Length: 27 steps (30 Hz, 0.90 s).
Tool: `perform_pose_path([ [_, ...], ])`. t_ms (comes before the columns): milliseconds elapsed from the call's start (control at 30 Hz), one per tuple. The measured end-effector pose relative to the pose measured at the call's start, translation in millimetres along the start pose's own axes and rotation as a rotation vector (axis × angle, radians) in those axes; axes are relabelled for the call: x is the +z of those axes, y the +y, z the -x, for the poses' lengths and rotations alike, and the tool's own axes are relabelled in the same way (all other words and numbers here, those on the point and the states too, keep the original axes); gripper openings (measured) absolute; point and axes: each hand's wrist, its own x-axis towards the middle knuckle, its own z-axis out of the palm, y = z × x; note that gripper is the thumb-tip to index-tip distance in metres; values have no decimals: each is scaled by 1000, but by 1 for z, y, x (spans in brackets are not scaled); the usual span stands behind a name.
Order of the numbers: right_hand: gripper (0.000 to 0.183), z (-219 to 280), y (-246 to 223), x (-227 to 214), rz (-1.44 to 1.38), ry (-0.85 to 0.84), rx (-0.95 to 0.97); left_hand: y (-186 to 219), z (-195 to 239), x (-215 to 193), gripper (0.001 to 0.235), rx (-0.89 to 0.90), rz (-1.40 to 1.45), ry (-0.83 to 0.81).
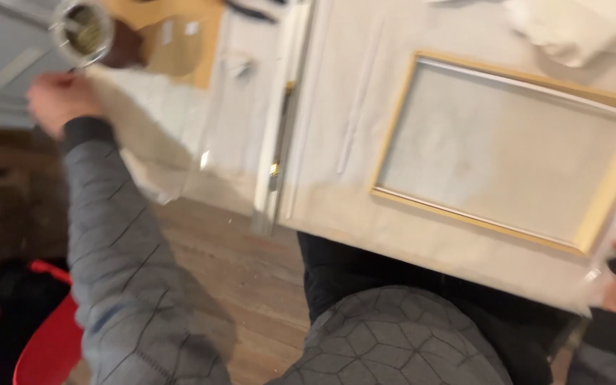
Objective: Fitting mounting strips into a wooden picture frame using a utility knife.
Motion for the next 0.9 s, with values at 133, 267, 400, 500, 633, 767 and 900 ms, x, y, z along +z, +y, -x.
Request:
perform_pose_path([
  [133,26,72,-226,108,40,122,-7,-25,-7,23,23,-40,298,172],
  [267,18,77,-199,100,40,57,-93,-55,24,-23,30,-151,889,408],
  [400,28,77,-196,102,230,27,-197,127,178,-144,22,-164,1230,246],
  [500,40,75,-174,93,490,-67,-188,220,297,-200,15,-494,1134,-143],
  [633,34,68,-148,86,116,-2,-88,282,389,-199,23,-812,1689,-706],
  [767,21,79,-230,115,-24,-12,-145,323,412,-207,25,-741,1789,-973],
  [900,25,84,-257,124,-101,29,-87,341,411,-219,27,-711,1743,-1017],
])
